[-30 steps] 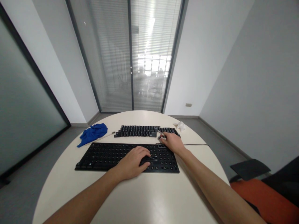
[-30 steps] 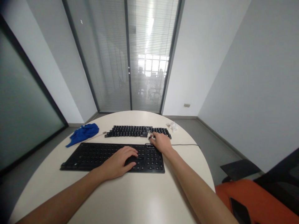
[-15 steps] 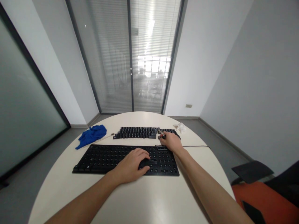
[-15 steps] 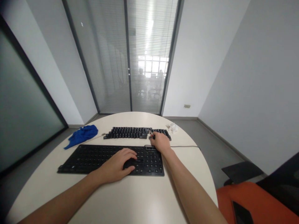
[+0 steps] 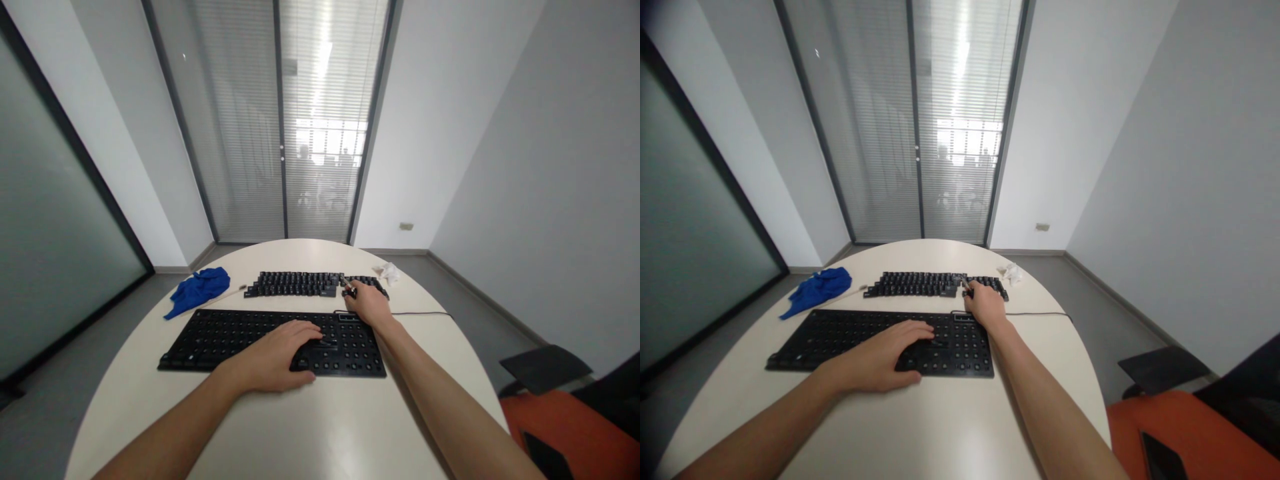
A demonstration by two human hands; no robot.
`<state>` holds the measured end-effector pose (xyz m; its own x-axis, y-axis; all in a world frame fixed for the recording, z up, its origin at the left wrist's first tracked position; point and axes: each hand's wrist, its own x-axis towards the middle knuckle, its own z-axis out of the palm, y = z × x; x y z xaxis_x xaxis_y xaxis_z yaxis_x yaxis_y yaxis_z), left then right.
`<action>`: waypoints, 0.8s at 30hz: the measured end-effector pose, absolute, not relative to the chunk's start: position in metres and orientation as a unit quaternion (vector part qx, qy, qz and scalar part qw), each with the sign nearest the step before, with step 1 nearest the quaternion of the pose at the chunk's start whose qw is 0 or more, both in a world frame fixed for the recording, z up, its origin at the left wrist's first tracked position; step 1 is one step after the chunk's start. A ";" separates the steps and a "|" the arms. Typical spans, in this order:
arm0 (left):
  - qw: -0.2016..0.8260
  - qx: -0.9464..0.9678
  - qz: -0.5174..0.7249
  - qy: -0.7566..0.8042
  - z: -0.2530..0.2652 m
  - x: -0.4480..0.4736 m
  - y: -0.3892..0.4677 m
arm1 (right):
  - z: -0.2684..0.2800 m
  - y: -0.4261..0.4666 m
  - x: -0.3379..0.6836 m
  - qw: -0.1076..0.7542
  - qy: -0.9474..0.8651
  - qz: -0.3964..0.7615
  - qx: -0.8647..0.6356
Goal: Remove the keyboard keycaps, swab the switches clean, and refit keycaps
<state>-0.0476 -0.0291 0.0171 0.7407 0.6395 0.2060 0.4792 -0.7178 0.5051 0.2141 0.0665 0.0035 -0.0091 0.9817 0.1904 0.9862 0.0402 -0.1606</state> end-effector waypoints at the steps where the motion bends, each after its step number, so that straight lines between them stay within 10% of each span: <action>1: 0.213 0.908 0.176 0.315 0.018 -0.052 -0.028 | 0.005 0.065 0.214 0.126 -0.712 -0.013 -0.690; 24: 0.172 0.917 0.143 0.330 0.015 -0.060 -0.024 | 0.027 0.018 0.233 0.087 -0.810 0.078 -0.574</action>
